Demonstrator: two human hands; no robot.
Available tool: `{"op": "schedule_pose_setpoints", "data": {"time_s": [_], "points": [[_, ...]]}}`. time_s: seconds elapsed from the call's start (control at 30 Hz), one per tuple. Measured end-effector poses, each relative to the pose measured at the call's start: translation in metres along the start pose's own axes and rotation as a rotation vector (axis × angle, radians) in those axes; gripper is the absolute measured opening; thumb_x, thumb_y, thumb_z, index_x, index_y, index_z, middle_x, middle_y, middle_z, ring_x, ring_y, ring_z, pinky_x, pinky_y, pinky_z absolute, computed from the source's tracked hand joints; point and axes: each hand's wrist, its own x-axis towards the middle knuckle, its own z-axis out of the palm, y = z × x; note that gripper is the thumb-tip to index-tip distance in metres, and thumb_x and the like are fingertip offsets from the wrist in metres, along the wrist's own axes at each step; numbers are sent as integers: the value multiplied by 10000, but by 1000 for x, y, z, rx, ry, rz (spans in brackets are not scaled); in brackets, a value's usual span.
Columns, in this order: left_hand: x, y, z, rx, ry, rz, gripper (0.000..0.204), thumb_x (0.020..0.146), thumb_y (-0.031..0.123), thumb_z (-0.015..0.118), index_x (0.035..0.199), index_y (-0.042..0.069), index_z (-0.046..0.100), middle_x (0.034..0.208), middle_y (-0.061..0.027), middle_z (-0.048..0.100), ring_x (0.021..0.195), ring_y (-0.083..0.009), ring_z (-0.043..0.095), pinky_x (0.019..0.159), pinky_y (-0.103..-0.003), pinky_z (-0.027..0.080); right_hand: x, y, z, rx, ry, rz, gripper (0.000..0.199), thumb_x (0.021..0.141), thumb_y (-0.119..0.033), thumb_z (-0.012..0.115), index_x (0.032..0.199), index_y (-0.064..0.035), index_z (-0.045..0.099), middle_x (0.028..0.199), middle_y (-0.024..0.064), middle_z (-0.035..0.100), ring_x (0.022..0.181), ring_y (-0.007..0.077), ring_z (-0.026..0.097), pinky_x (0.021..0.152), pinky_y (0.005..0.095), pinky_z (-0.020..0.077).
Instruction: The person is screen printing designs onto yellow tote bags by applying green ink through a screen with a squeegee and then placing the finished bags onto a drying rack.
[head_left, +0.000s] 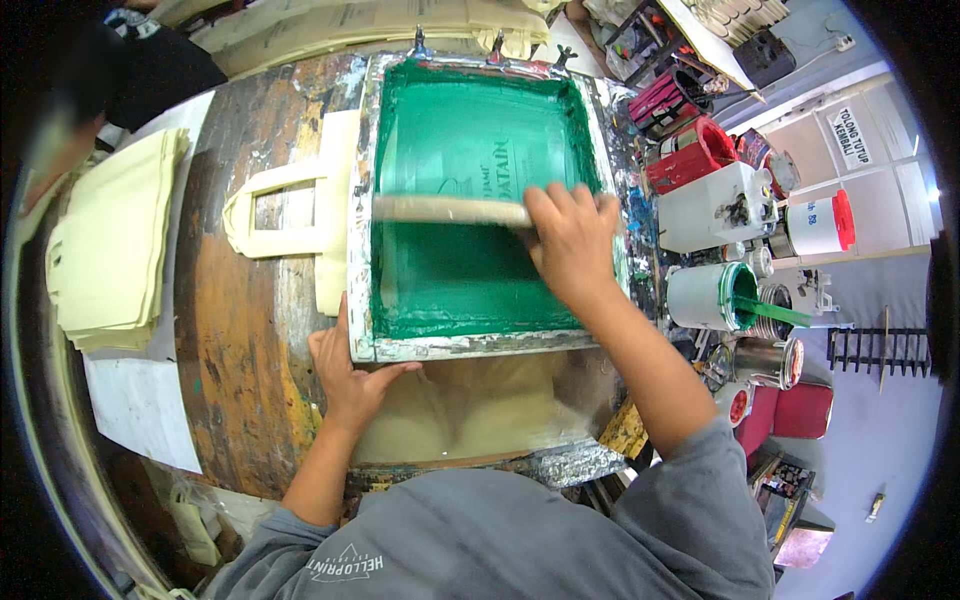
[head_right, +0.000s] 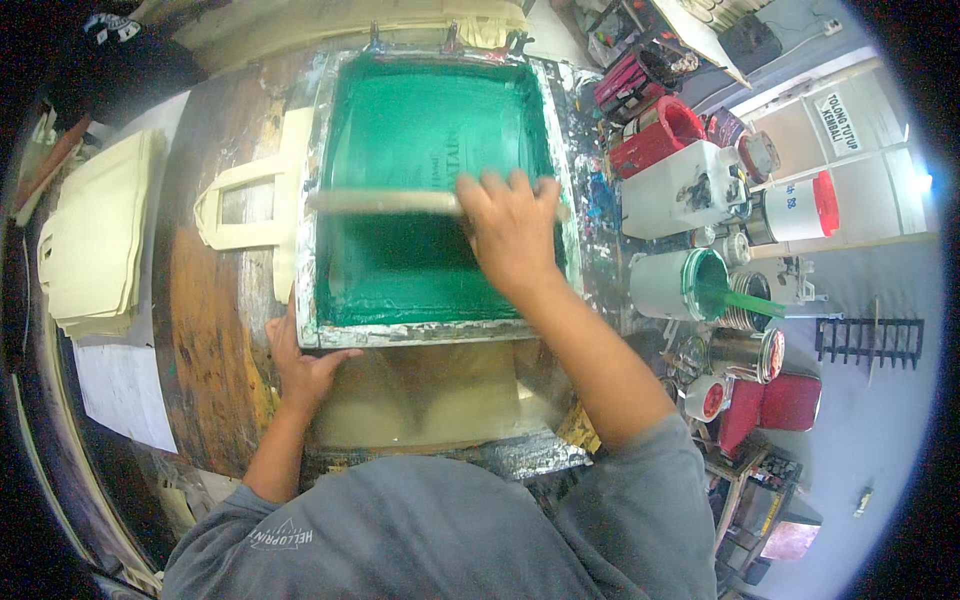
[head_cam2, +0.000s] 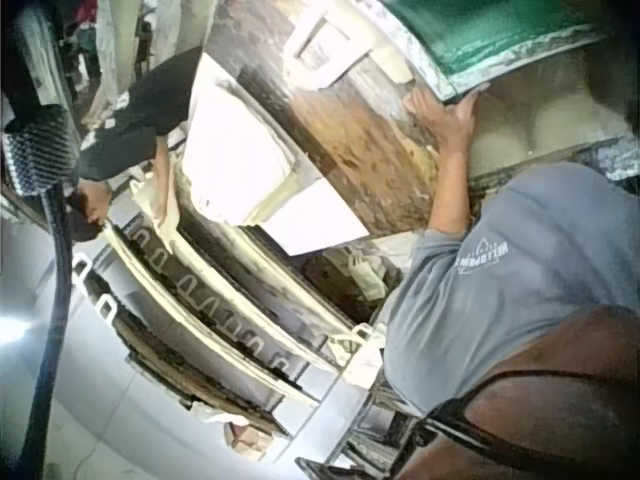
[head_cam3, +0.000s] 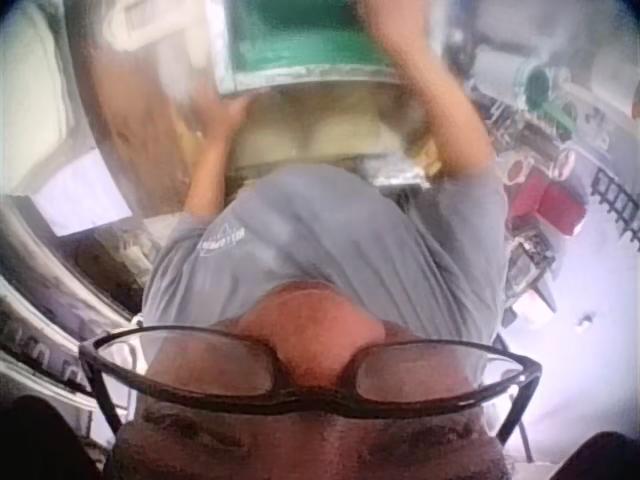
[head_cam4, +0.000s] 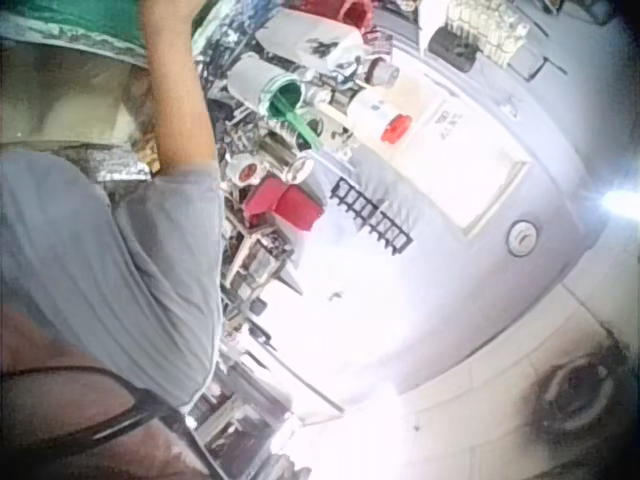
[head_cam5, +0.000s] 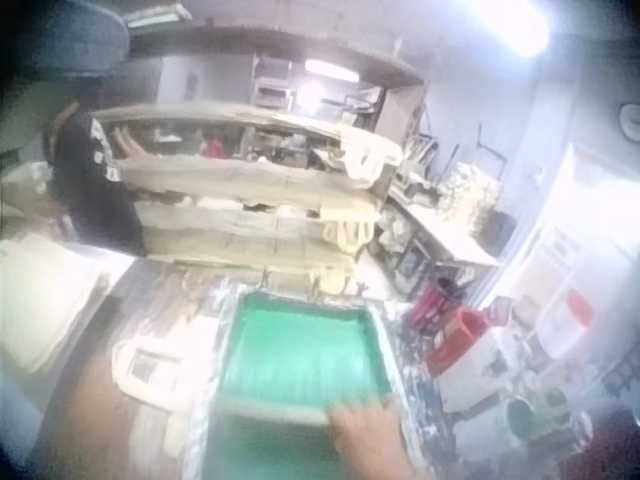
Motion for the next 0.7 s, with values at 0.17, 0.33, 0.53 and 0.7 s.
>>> {"op": "schedule_pose_setpoints", "data": {"time_s": [0.17, 0.33, 0.53, 0.7], "points": [[8, 5, -4, 105, 20, 35, 1253, 588, 637, 930, 1567, -10, 494, 1022, -45, 708, 977, -255, 576, 939, -417, 364, 95, 62, 53, -39, 104, 21, 474, 779, -275, 886, 1157, -171, 620, 1088, 49, 693, 1063, 298, 666, 878, 524, 420], [34, 10, -29, 216, 153, 39, 1234, 566, 714, 912, 1541, 41, 565, 1194, -156, 617, 1145, -336, 574, 1037, -494, 403, 179, 98, 25, 37, -222, 39, 580, 792, -311, 900, 1281, -170, 622, 1200, 41, 736, 1166, 299, 695, 900, 589, 466], [284, 46, 31, 172, 176, 440, 966, 786, 725, 802, 1469, 65, 622, 1388, -229, 601, 1295, -413, 557, 1071, -517, 447, 185, 111, 73, -43, -81, 81, 651, 769, -324, 918, 1309, -153, 597, 1164, 67, 745, 1148, 306, 710, 888, 558, 506], [398, 28, 97, 580, -85, 298, 888, 825, 896, 579, 1077, 69, 782, 1030, -175, 772, 983, -365, 739, 871, -479, 560, 197, 130, 84, 30, -37, -89, 622, 771, -426, 910, 1250, -152, 621, 1130, 89, 755, 1085, 314, 726, 851, 508, 523]]}}
